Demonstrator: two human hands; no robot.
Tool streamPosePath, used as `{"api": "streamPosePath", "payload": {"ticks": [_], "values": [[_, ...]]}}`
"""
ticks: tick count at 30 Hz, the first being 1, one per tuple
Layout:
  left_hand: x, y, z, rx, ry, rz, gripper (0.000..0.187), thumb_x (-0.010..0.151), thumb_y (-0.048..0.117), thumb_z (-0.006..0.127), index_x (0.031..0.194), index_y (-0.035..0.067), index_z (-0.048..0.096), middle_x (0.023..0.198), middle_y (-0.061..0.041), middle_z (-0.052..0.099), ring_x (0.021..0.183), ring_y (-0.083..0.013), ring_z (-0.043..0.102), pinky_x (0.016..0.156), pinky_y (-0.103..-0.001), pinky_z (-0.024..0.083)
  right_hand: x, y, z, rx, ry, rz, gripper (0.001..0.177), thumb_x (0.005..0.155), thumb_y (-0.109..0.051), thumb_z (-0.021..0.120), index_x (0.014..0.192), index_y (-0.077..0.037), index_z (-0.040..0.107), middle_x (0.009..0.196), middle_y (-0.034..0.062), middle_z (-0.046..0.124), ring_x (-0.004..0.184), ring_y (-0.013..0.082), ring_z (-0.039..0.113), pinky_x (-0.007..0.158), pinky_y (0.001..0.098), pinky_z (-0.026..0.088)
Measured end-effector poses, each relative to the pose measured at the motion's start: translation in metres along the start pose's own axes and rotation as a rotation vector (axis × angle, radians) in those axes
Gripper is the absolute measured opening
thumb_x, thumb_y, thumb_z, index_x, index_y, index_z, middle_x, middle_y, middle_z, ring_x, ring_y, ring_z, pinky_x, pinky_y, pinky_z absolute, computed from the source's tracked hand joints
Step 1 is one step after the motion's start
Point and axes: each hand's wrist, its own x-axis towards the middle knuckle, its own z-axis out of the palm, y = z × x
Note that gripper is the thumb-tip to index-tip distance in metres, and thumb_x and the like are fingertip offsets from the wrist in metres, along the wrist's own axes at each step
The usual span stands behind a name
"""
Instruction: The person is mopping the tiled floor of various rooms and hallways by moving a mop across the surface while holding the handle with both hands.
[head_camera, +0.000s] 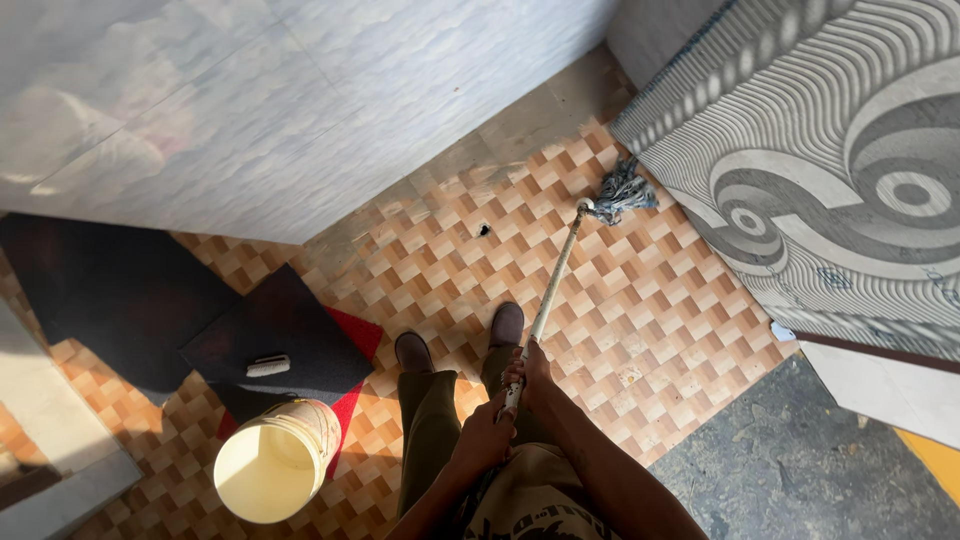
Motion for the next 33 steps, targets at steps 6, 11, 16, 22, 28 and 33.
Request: {"api": "streamPosePath", "payload": {"ticks": [6,11,16,22,28,33], "values": [[-0.014,-0.043,-0.021,-0.191,0.200,0.035,0.051,0.100,0.025,0.053,0.149,0.012,0.055,0.073,-0.007,0.067,0.052,-0.0126,0.065,0.054,-0.031,0.055,0.020,0.041,0.051,-0.311,-0.122,0.138,0.045,0.103,-0.057,0.048,0.092,-0.014,0.044,0.065,-0.0036,0.033,0.046,0.0086,0.032,0.041,0.0255,0.031],[-0.031,-0.106,-0.039,-0.548,0.393,-0.034,0.050,0.101,0.028,0.054,0.150,0.018,0.048,0.075,-0.006,0.062,0.052,-0.0138,0.057,0.049,-0.033,0.048,0.023,0.116,0.086,-0.538,-0.164,0.251,0.046,0.103,-0.058,0.046,0.100,-0.012,0.046,0.067,-0.0035,0.035,0.048,0.0072,0.031,0.042,0.0245,0.031],[-0.054,-0.164,-0.058,-0.824,0.474,-0.021,0.032,0.106,0.025,0.051,0.127,0.002,0.059,0.075,-0.005,0.055,0.051,-0.0116,0.050,0.045,-0.030,0.043,0.008,0.198,0.105,-0.803,-0.161,0.294,0.046,0.104,-0.056,0.045,0.102,-0.009,0.044,0.069,-0.0022,0.037,0.049,0.0072,0.033,0.043,0.0252,0.033],[-0.106,-0.209,-0.085,-1.037,0.558,-0.056,0.040,0.104,0.024,0.049,0.144,0.019,0.051,0.075,-0.004,0.054,0.051,-0.0115,0.048,0.045,-0.029,0.042,-0.023,0.293,0.121,-1.015,-0.166,0.440,0.047,0.102,-0.059,0.044,0.091,-0.013,0.045,0.062,-0.0047,0.034,0.046,0.0073,0.033,0.040,0.0239,0.031],[-0.142,-0.257,-0.118,-1.065,0.635,-0.069,0.049,0.104,0.025,0.049,0.152,0.016,0.049,0.075,-0.003,0.058,0.052,-0.0120,0.053,0.046,-0.029,0.046,-0.033,0.371,0.121,-1.222,-0.077,0.422,0.046,0.104,-0.057,0.047,0.088,-0.016,0.041,0.063,-0.0038,0.036,0.048,0.0072,0.034,0.043,0.0226,0.032],[-0.147,-0.246,-0.141,-1.093,0.675,-0.011,0.051,0.103,0.025,0.050,0.153,0.017,0.043,0.074,-0.004,0.060,0.052,-0.0125,0.054,0.046,-0.030,0.047,-0.023,0.371,0.146,-1.162,-0.173,0.426,0.044,0.100,-0.054,0.046,0.096,-0.011,0.050,0.063,-0.0033,0.037,0.047,0.0077,0.032,0.040,0.0237,0.029]]}}
